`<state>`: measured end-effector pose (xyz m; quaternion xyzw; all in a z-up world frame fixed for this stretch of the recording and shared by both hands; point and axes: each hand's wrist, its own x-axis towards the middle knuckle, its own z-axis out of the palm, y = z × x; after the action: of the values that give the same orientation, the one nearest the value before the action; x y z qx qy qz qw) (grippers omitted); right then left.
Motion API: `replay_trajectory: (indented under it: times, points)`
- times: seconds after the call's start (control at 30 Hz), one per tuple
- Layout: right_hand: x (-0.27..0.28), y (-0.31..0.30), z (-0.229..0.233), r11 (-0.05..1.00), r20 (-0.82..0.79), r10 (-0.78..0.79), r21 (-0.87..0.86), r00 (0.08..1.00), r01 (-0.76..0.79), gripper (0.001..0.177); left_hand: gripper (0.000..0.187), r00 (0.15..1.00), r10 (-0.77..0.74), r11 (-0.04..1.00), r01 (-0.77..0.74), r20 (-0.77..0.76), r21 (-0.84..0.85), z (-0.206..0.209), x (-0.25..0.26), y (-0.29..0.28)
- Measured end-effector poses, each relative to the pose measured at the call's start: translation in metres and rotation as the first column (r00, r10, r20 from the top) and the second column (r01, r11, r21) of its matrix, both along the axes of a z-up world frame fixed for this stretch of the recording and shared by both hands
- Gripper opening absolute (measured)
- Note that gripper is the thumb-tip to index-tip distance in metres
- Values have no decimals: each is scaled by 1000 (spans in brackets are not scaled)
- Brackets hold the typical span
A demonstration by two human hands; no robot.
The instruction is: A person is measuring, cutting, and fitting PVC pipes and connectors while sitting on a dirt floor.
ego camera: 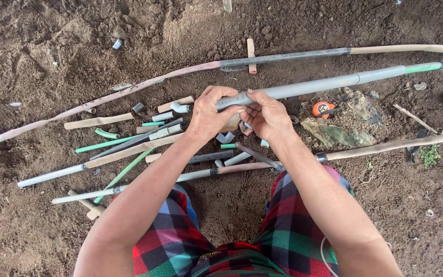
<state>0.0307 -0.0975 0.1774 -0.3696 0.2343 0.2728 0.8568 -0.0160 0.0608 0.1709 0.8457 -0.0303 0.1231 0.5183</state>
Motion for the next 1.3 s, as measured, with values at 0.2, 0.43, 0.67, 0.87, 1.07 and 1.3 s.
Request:
replay_trajectory:
  times: [0.2,0.43,0.67,0.87,1.07,1.3]
  points:
    - [2,1,-10,1000,3,12,-10,1000,-12,20,37,1000,-11,999,12,-15,33,-4,7,-1]
    - [3,1,-15,999,11,47,-14,999,-47,22,33,986,33,999,-33,-162,2,-5,10,-1]
    - [3,0,-19,997,1,76,-30,997,-76,23,31,985,78,993,-62,-156,105,4,5,-6]
    - [2,-1,-20,995,22,92,-49,995,-91,25,35,984,25,995,-7,-175,103,7,5,-3]
    - [0,-1,-5,996,32,80,-54,996,-78,23,36,974,-8,996,27,-225,83,34,-1,-1]
    - [-4,-2,9,996,28,62,-72,998,-60,22,33,940,-53,987,100,-337,125,50,-9,38]
